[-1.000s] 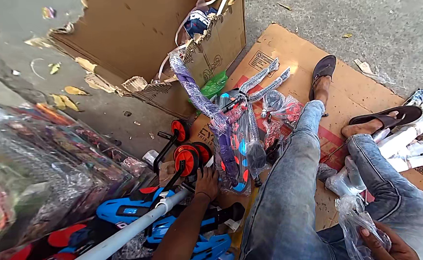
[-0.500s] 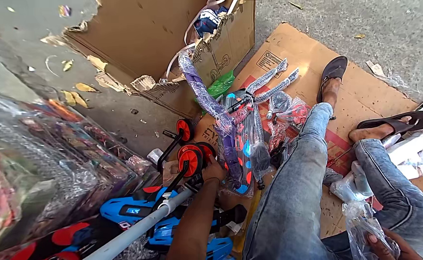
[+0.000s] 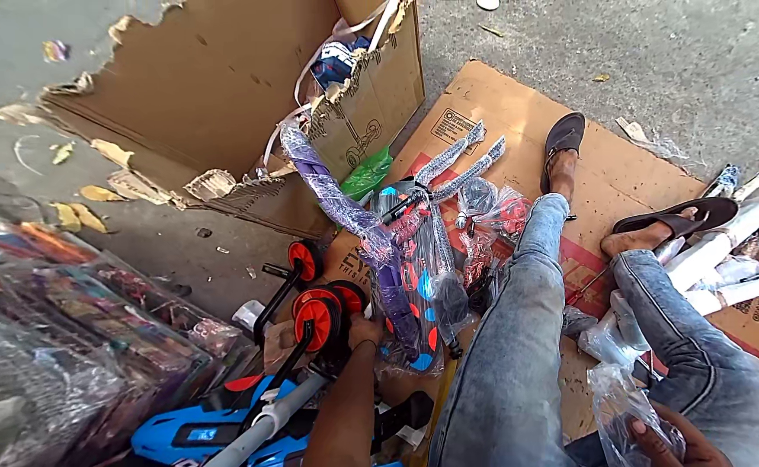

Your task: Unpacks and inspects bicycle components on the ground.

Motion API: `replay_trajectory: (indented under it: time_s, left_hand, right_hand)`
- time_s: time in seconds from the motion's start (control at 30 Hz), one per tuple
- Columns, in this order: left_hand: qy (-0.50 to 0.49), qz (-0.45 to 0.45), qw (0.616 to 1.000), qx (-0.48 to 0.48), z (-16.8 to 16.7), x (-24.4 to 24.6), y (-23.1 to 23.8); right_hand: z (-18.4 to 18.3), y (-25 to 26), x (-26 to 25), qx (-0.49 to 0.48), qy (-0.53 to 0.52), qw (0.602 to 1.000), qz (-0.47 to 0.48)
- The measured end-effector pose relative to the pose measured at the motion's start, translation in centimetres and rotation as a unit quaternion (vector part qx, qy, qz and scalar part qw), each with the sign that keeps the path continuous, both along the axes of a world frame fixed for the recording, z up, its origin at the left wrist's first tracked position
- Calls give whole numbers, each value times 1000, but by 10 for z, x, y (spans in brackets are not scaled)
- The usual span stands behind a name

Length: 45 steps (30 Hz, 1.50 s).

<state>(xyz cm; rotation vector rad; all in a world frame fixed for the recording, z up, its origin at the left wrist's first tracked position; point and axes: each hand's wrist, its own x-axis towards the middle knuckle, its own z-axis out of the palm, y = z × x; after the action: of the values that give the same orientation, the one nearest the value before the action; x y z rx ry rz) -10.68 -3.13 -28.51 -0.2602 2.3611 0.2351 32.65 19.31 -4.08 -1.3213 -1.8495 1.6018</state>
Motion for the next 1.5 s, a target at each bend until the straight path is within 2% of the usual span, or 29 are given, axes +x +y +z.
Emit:
replay_trajectory:
  time_s: [0.2, 0.33, 0.43, 0.6, 0.7, 0.83, 0.9, 1.07, 1.17, 1.27, 1.4, 1.5]
  left_hand:
    - [-80, -56, 995, -35, -2, -4, 12]
    - [-70, -53, 996, -16, -12, -7, 5]
    - [-55, -75, 996, 0, 5, -2, 0]
    - [6, -97, 995, 28, 63, 15, 15]
    - [30, -78, 994, 72, 96, 31, 31]
    - [9, 17, 971, 240, 131, 44, 53]
    - [9, 27, 960, 279, 149, 43, 57]
    - [52, -67, 974, 210, 191, 4, 14]
    - [61, -92, 977, 181, 236, -20, -8]
    - [40, -74, 978, 190, 284, -17, -6]
    - [48, -43, 974, 218, 306, 3, -20]
    - [102, -89, 972, 192, 336, 26, -30]
  right_hand:
    - [2, 10, -1, 4, -6, 1000, -30]
    - [1, 6, -5, -18, -10, 1000, -18]
    - [0, 0, -6, -28, -9, 1000, -7]
    - [-9, 1, -9, -34, -1, 999, -1]
    - [-8, 4, -10, -27, -7, 1000, 9]
    - [-9, 8, -4, -6, -1, 1000, 10]
    - [-9, 8, 4, -6, 10, 1000, -4]
    - [-12, 11, 21, -28, 43, 998, -47]
    - [-16, 15, 14, -36, 57, 997, -46]
    - [-21, 18, 8, -32, 62, 997, -34]
    - [-21, 20, 9, -37, 75, 996, -40]
    - [-21, 21, 11, -37, 83, 995, -42]
